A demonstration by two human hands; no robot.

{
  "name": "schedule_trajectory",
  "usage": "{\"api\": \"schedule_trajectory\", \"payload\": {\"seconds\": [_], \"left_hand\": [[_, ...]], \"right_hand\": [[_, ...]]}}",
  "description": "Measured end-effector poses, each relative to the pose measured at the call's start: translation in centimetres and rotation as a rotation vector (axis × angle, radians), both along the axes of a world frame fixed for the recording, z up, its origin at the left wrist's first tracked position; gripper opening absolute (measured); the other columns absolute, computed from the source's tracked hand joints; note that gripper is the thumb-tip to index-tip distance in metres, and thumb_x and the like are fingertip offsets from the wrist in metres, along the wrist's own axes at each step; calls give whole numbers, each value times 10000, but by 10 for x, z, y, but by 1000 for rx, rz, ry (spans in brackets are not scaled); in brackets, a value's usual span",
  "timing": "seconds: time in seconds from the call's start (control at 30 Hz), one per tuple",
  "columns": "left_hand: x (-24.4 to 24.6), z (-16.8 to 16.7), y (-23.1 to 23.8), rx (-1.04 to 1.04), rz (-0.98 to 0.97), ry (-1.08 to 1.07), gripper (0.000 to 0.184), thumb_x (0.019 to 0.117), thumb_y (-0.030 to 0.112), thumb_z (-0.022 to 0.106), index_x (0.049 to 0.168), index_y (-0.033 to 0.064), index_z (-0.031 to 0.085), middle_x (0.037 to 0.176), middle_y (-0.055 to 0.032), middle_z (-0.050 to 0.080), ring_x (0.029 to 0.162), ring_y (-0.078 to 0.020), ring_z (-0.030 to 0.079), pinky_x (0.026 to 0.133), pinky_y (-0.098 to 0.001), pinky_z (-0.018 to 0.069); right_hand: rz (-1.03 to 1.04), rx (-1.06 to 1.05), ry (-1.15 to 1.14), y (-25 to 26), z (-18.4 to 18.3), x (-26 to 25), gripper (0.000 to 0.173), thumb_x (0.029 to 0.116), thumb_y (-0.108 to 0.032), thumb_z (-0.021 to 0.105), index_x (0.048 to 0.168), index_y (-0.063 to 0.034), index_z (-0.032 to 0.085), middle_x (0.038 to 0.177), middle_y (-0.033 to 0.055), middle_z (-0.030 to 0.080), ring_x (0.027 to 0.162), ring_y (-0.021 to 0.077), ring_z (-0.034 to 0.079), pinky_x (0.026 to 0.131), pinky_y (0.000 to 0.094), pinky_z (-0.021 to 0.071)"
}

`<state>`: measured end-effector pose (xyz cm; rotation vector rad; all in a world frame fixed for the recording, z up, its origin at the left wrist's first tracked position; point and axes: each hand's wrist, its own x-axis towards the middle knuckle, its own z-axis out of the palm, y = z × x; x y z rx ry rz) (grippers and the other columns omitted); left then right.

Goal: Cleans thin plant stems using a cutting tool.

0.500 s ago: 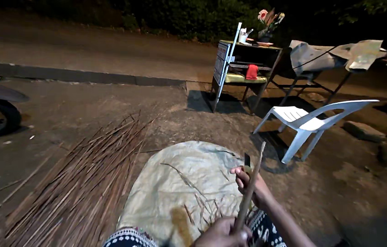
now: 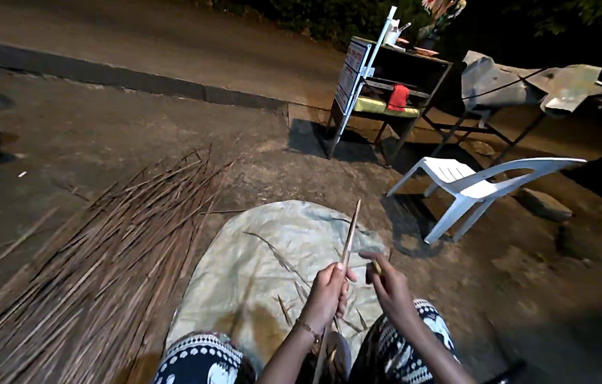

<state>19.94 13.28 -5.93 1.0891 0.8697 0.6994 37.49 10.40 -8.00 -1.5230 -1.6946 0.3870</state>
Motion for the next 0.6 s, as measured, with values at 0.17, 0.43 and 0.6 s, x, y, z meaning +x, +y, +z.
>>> {"api": "schedule_trajectory", "payload": {"seconds": [0.17, 0.43, 0.6], "left_hand": [[1, 2, -5, -47, 9, -119, 432, 1118, 197, 216, 1083, 16, 607, 607, 71, 481, 428, 3, 408, 421, -145, 387], [-9, -8, -13, -474, -43, -343, 252, 1135, 184, 266, 1029, 110, 482, 634, 55, 454, 428, 4, 372, 400, -122, 329], [-5, -3, -18, -471, 11, -334, 247, 1129, 140, 251, 1019, 103, 469, 585, 60, 419, 389, 14, 331, 364, -118, 301]], "right_hand": [[-69, -56, -394, -3, 23, -28, 240, 923, -12, 636, 1158, -10, 686, 872, 168, 731, 693, 368, 724, 592, 555, 576], [-47, -164, -456, 4, 26, -7, 294, 965, 8, 548, 1221, -38, 684, 960, 192, 740, 754, 403, 728, 637, 580, 569], [33, 138, -624, -11, 5, -13, 128, 865, -11, 636, 973, -35, 702, 773, 113, 707, 546, 282, 687, 458, 445, 555]]}}
